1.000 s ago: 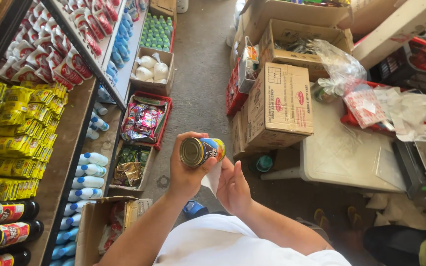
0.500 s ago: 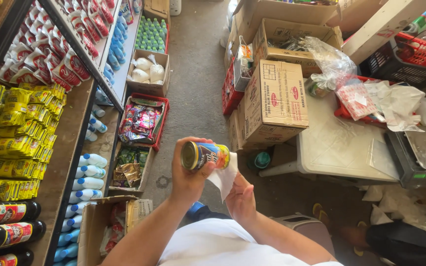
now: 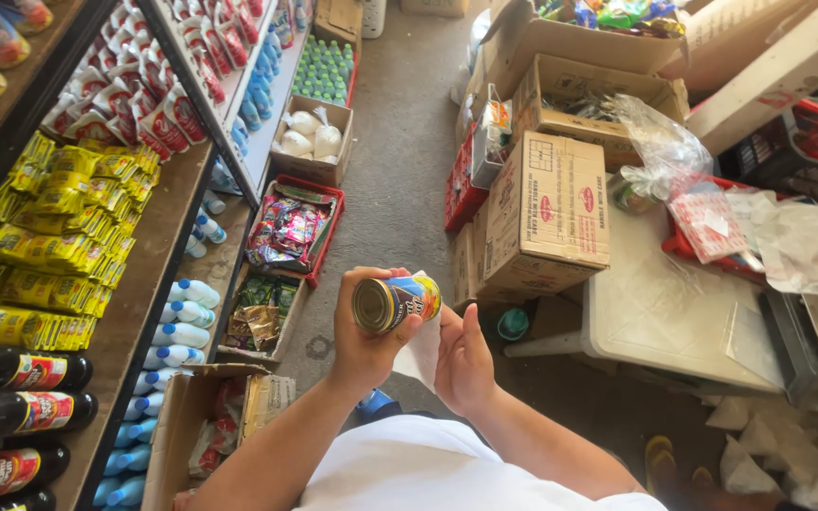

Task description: The person wipes dust from cans by picking up each can, cleaning its entire surface with a cloth, then placing it on a shelf.

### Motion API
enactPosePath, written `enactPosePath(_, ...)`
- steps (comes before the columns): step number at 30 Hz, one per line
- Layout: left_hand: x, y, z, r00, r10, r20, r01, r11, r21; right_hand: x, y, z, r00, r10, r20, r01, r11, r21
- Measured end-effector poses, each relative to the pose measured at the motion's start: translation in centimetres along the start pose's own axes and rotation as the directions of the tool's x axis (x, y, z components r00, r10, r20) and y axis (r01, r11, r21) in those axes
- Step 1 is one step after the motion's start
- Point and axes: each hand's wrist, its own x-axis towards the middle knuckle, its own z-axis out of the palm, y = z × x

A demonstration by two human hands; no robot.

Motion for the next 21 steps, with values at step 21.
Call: enactPosePath(21, 4.0, 1.3, -1.4, 0.827, 0.500, -0.257, -0.228, 0.717, 0.659, 9.6, 0.9, 0.3, 0.931, 0.276, 0.238, -0.331, 0.915, 0.232)
